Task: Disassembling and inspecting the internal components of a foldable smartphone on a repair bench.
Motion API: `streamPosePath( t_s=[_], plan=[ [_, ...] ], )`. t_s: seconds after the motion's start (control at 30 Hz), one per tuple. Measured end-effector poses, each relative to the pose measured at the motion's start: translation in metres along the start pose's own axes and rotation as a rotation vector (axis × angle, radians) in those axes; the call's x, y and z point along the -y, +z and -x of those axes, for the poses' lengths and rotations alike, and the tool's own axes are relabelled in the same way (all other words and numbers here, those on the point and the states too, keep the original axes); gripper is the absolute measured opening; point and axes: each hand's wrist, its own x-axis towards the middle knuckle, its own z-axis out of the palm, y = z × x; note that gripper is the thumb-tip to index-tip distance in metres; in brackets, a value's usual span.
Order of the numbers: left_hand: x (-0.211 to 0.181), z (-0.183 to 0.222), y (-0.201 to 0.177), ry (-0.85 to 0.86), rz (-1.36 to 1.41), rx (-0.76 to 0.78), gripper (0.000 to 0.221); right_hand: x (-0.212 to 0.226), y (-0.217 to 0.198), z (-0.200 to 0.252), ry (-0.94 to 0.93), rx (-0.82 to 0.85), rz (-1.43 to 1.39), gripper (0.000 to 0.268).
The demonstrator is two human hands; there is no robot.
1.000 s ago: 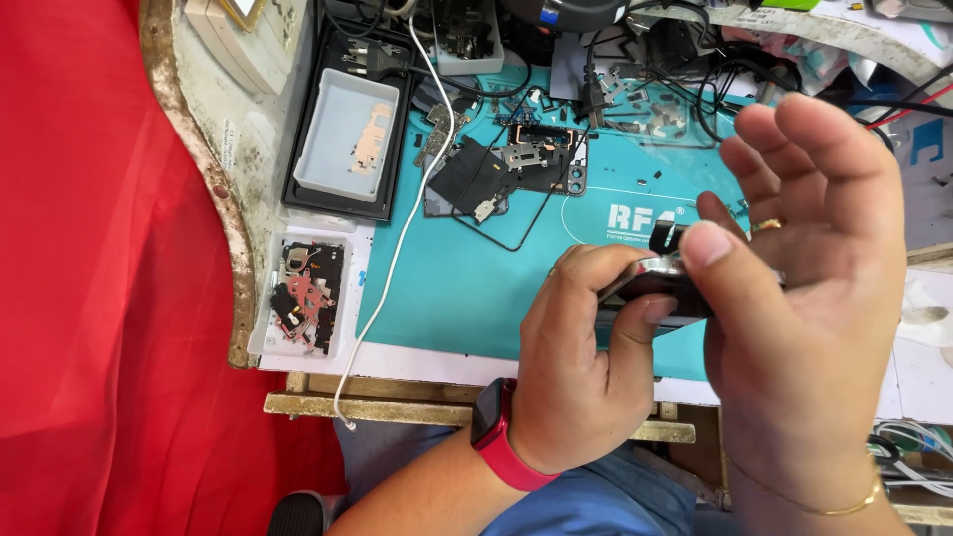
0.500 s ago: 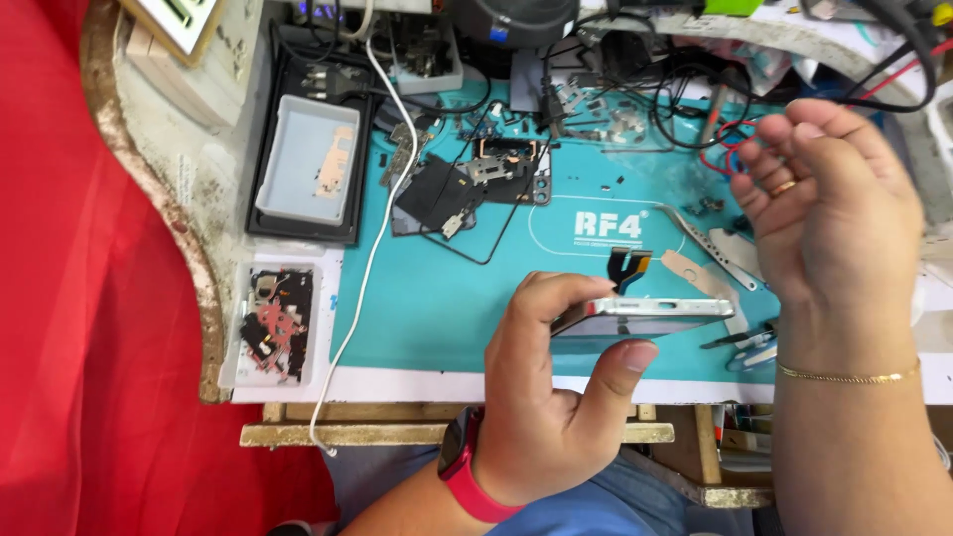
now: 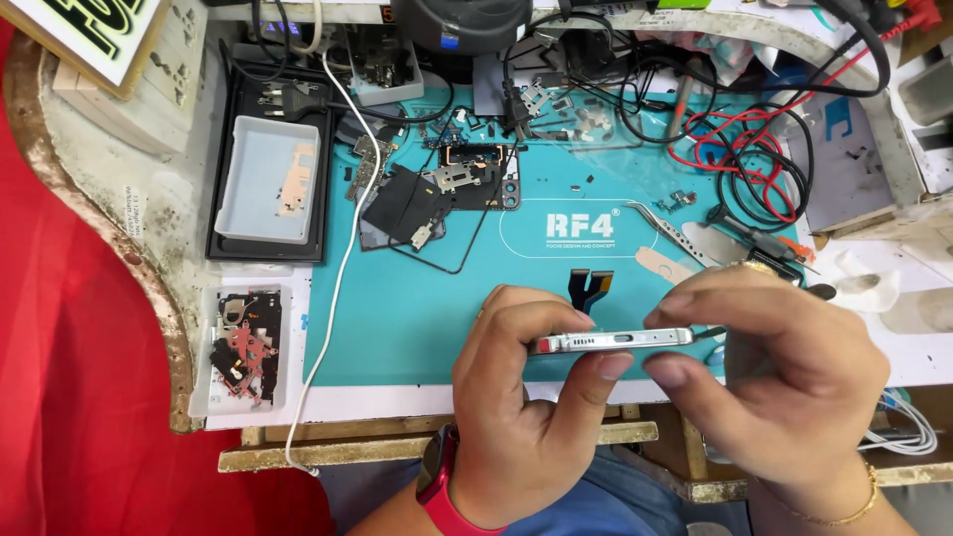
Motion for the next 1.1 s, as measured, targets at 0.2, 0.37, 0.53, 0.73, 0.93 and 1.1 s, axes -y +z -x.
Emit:
streamPosePath(
  t_s=[0.2, 0.37, 0.53, 0.73, 0.93, 1.1],
  plan=[
    [0.001, -0.001, -0.001, 0.011, -0.005, 0.011, 0.019, 0.005, 0.005, 0.002, -0.015, -0.035, 0.130, 0.019],
    [0.008, 0.012, -0.016, 0.131, 0.058, 0.103, 0.023, 0.002, 0.001, 0.026, 0.253, 0.013, -0.080, 0.048],
    [0.019, 0.045, -0.029, 0.254, 0.112, 0.089, 0.023, -0.022, 0.011, 0.085, 1.385, -0.023, -1.214, 0.059],
    [0.014, 0.062, -0.048, 0.395, -0.113, 0.430, 0.031, 0.004, 0.026, 0.075, 1.253, 0.018, -1.558, 0.046],
    [0.053, 0.094, -0.066, 0.310, -0.104, 0.403, 0.022, 0.004, 0.018, 0.053, 0.840, 0.096, -1.359, 0.053],
    [0.024, 0.077, -0.041, -0.561, 0.404, -0.041, 0.053, -0.007, 0.019, 0.052, 0.738, -0.066, -1.186, 0.048]
  ],
)
